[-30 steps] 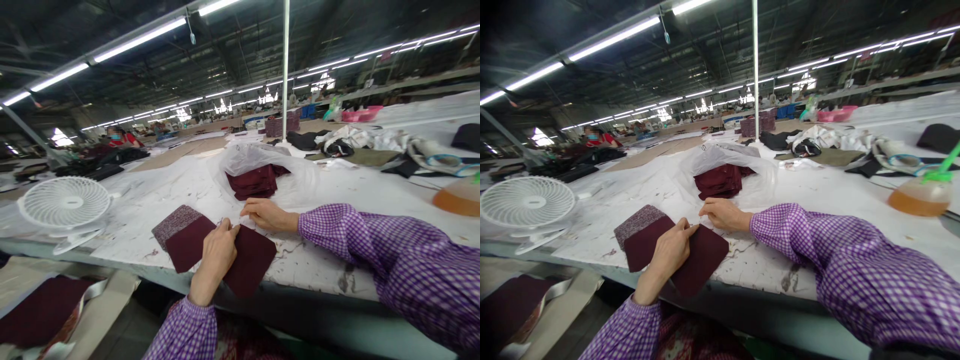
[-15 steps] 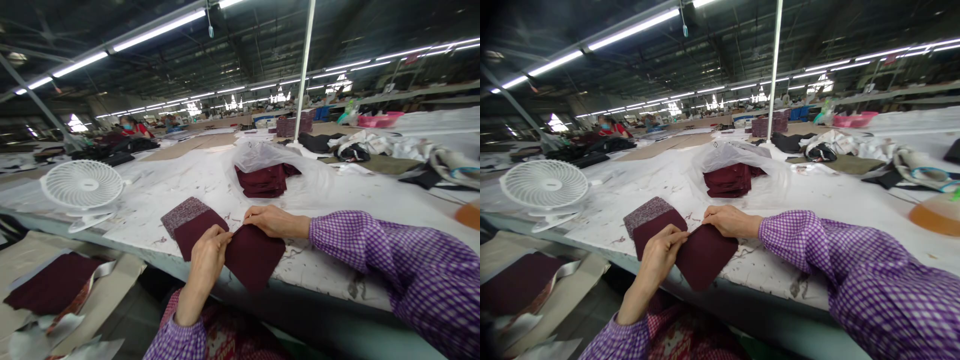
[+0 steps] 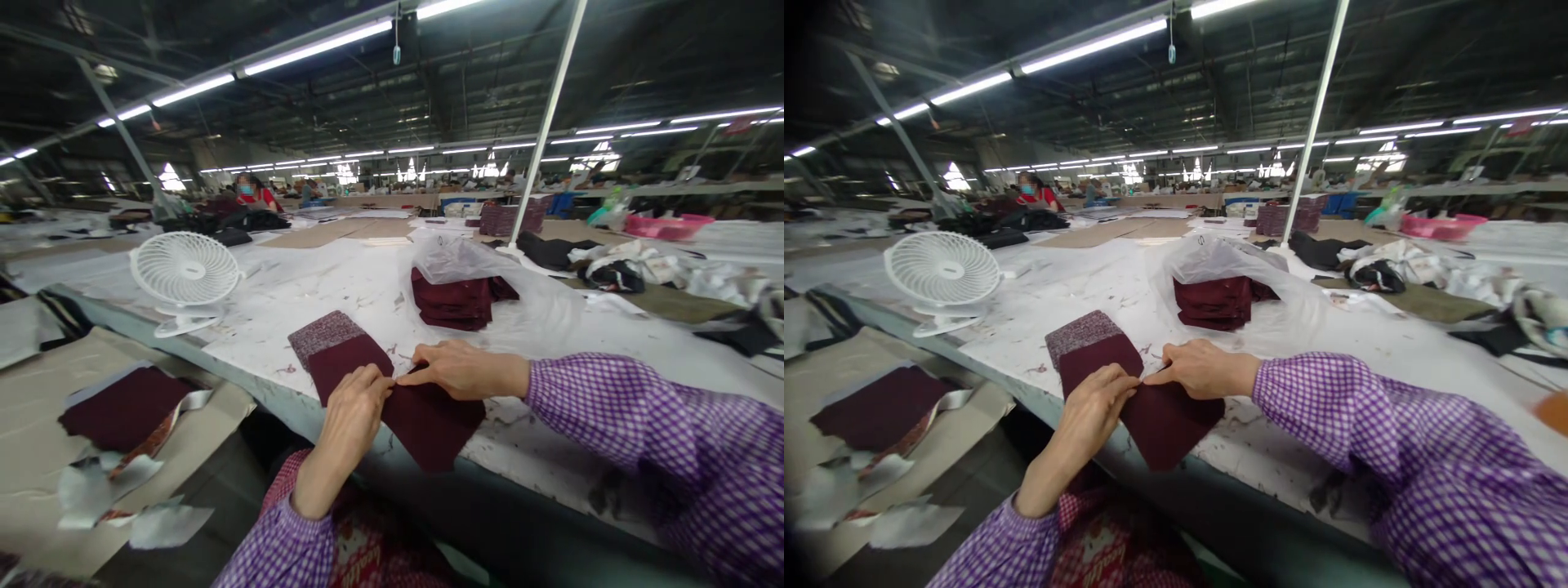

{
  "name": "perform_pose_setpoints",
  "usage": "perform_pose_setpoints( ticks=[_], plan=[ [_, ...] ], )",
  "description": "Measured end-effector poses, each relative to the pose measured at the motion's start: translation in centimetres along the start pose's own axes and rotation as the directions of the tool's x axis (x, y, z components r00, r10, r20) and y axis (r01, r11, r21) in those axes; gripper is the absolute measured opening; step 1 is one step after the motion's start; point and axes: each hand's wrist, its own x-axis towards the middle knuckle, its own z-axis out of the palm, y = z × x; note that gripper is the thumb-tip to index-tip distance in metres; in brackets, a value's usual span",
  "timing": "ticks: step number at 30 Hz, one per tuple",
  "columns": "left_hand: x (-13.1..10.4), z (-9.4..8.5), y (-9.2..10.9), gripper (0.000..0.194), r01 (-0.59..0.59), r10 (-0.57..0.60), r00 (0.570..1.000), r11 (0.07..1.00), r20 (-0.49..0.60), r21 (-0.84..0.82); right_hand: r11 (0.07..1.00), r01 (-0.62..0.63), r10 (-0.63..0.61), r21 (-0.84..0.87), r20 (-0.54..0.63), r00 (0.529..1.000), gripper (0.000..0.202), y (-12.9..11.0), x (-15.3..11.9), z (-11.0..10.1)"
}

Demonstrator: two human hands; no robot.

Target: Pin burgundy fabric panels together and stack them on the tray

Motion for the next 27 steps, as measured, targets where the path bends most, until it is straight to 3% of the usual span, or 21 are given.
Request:
perform_pose_setpoints(
  ticks=[8, 14, 19, 23, 27],
  plan=[
    [-1.9, -0.2, -0.8, 0.019, 0.046, -0.066, 0.992, 0.984, -0.11, -0.169, 0.997, 0.028, -0.017, -0.078, 0.144, 0.989, 0.061, -1.0, 0.7, -2.2],
    [-2.1, -1.0, -0.8, 0.019, 0.114, -0.136, 0.987, 0.967, -0.084, -0.229, 0.994, 0.067, -0.051, -0.083, 0.178, 0.983, 0.063, -0.9, 1.1, -2.6],
    [-2.5, -1.3, -1.0, 0.025, 0.093, -0.117, 0.991, 0.951, -0.066, -0.295, 0.986, 0.097, -0.073, -0.139, 0.165, 0.984, 0.067, -1.0, 1.8, -2.3],
    [-3.0, -1.4, -1.4, 0.025, 0.122, -0.156, 0.986, 0.92, -0.062, -0.372, 0.974, 0.111, -0.099, -0.196, 0.071, 0.993, 0.065, -1.7, 1.7, -1.5],
    [-3.0, -1.2, -1.5, 0.02, 0.167, -0.213, 0.974, 0.902, -0.074, -0.398, 0.983, 0.051, -0.053, -0.174, -0.01, 0.999, 0.059, -1.9, 1.2, -0.7]
  ],
)
